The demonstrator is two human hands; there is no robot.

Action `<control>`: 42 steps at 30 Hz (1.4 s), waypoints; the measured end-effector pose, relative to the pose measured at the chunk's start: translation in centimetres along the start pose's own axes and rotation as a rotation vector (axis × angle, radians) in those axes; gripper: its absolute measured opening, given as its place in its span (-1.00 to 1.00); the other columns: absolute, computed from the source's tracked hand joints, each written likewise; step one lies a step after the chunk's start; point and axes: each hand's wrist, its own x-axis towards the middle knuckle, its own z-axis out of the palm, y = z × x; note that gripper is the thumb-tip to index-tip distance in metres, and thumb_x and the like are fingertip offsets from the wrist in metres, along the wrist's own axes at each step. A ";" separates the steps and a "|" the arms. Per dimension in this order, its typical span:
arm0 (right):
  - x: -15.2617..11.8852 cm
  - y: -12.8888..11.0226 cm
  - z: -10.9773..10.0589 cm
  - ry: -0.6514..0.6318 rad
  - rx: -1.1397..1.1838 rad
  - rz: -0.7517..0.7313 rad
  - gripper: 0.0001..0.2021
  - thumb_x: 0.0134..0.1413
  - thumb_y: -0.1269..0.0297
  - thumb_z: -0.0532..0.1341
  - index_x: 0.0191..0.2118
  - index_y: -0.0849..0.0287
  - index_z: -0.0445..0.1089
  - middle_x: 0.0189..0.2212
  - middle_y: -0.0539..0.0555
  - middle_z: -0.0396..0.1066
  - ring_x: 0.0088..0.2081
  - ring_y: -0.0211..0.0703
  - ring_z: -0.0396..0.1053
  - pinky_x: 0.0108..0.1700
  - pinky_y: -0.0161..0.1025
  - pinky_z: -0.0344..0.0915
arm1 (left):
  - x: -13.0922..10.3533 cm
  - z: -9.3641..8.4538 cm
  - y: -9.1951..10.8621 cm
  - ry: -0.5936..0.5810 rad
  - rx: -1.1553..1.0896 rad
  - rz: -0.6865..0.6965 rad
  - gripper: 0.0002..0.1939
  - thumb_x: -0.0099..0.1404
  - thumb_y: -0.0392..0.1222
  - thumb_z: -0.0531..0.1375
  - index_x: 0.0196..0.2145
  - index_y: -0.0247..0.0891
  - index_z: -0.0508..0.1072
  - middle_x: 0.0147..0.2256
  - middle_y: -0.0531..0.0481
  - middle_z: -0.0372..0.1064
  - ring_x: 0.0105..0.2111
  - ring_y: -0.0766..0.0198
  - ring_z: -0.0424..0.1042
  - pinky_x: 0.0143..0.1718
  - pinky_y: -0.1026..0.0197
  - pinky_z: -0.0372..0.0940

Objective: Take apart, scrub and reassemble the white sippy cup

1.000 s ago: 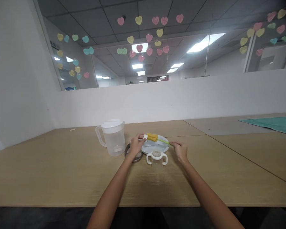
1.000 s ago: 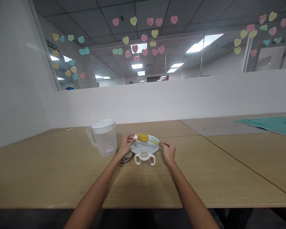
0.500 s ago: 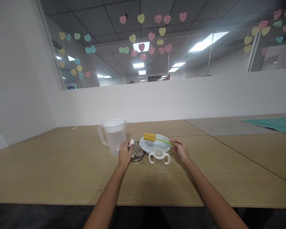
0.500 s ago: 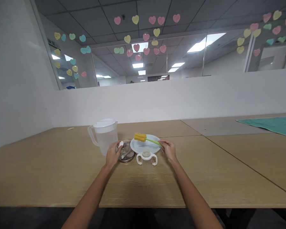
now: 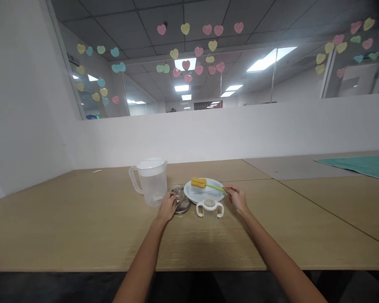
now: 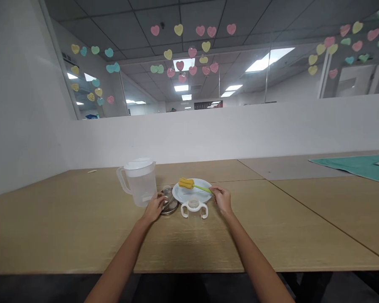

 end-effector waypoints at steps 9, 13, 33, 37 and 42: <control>0.0 0.2 0.0 0.025 -0.027 -0.024 -0.68 -0.34 0.08 0.29 -0.48 0.28 0.46 -0.82 -0.13 0.12 -0.74 -0.38 -0.01 -0.69 -0.36 -0.10 | 0.1 0.0 0.2 0.033 0.005 -0.068 -0.70 0.23 -0.41 -0.02 -0.25 -0.25 0.47 -0.21 -0.10 0.42 -0.11 0.16 0.38 -0.02 0.07 0.27; 0.1 0.1 0.0 0.050 -0.065 -0.028 -0.68 -0.32 0.09 0.27 -0.48 0.29 0.46 -0.81 -0.13 0.12 -0.73 -0.37 -0.01 -0.67 -0.35 -0.09 | 0.2 -0.3 0.1 0.062 0.019 -0.092 -0.68 0.20 -0.44 -0.02 -0.21 -0.24 0.45 -0.20 -0.10 0.44 -0.14 0.15 0.40 -0.05 0.09 0.28; 0.3 -0.1 -0.2 0.138 0.018 -0.013 -0.72 -0.31 0.14 0.27 -0.47 0.28 0.45 -0.80 -0.13 0.15 -0.74 -0.37 0.00 -0.69 -0.34 -0.06 | -2.4 3.3 13.8 -0.083 -0.521 0.159 -0.34 0.12 0.02 0.26 0.13 -0.21 0.21 0.06 -0.15 0.31 0.05 0.10 0.30 0.09 0.05 0.19; 0.7 -1.0 -1.1 0.101 0.242 0.065 -0.79 -0.36 0.22 0.29 -0.50 0.22 0.38 -0.78 -0.15 0.11 -0.73 -0.42 -0.07 -0.70 -0.36 -0.10 | -1.7 1.9 14.0 0.011 -0.492 0.146 -0.44 0.05 0.04 0.31 0.00 -0.21 0.38 -0.04 -0.12 0.39 -0.03 0.08 0.35 0.03 0.06 0.23; 1.1 -2.2 -2.6 -0.055 0.337 0.056 -0.85 -0.29 0.23 0.25 -0.56 0.17 0.31 -0.80 -0.22 -0.16 -0.73 -0.44 -0.22 -0.70 -0.38 -0.13 | 1.7 -2.9 13.6 0.203 -0.303 0.221 -0.44 0.09 0.01 0.30 0.03 -0.18 0.36 -0.02 -0.09 0.38 -0.03 0.11 0.34 0.03 0.08 0.22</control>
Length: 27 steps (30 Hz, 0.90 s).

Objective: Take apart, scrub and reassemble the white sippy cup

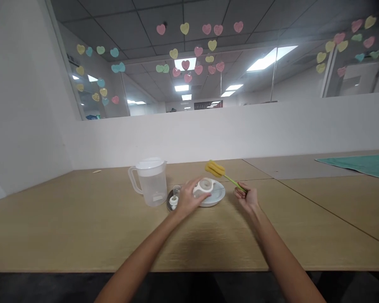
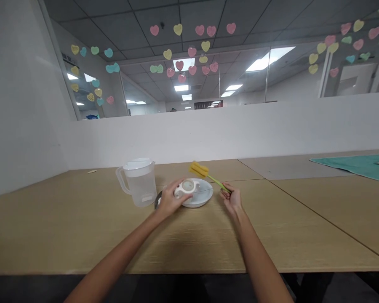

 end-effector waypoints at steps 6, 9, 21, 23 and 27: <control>0.4 0.4 0.1 0.115 -0.058 -0.066 -0.80 -0.45 0.24 0.31 -0.59 0.23 0.37 -0.64 -0.03 0.29 -0.69 -0.44 0.00 -0.71 -0.39 -0.13 | 3.2 -2.1 -2.9 -0.078 0.229 0.114 -0.44 0.07 -0.09 0.33 0.04 -0.18 0.34 -0.06 -0.06 0.41 -0.03 0.10 0.31 -0.03 0.05 0.25; 0.5 0.6 0.0 0.175 -0.092 -0.090 -0.80 -0.49 0.24 0.33 -0.61 0.25 0.41 -0.64 -0.01 0.33 -0.67 -0.40 0.08 -0.69 -0.37 -0.08 | 3.9 -1.7 -4.6 -0.132 0.317 0.145 -0.45 0.07 -0.13 0.33 0.03 -0.22 0.34 -0.06 -0.08 0.41 -0.04 0.09 0.30 -0.03 0.05 0.25; -1.5 2.9 1.6 0.032 -0.575 -0.379 -0.69 -0.23 0.02 0.24 -0.51 0.20 0.49 -0.45 0.15 0.51 -0.35 -0.04 0.42 -0.24 -0.16 0.33 | 3.2 -0.2 -6.1 -0.394 0.694 0.417 -0.58 0.19 -0.37 0.19 0.01 -0.22 0.30 0.03 -0.08 0.33 -0.04 0.13 0.29 -0.01 0.10 0.20; -1.7 3.2 1.9 -0.006 -0.606 -0.385 -0.68 -0.17 0.01 0.21 -0.49 0.20 0.49 -0.44 0.13 0.51 -0.33 -0.05 0.42 -0.23 -0.17 0.32 | 3.0 -0.1 -6.4 -0.377 0.651 0.453 -0.58 0.20 -0.34 0.19 0.03 -0.21 0.29 0.05 -0.08 0.32 -0.01 0.14 0.28 0.01 0.10 0.20; -2.1 3.8 2.6 -0.111 -0.651 -0.370 -0.66 -0.12 0.00 0.20 -0.45 0.21 0.48 -0.46 0.09 0.50 -0.36 -0.10 0.40 -0.27 -0.24 0.29 | 3.2 -0.1 -6.6 -0.369 0.575 0.566 -0.63 0.26 -0.29 0.14 0.04 -0.21 0.29 0.07 -0.10 0.31 0.05 0.14 0.26 0.06 0.07 0.17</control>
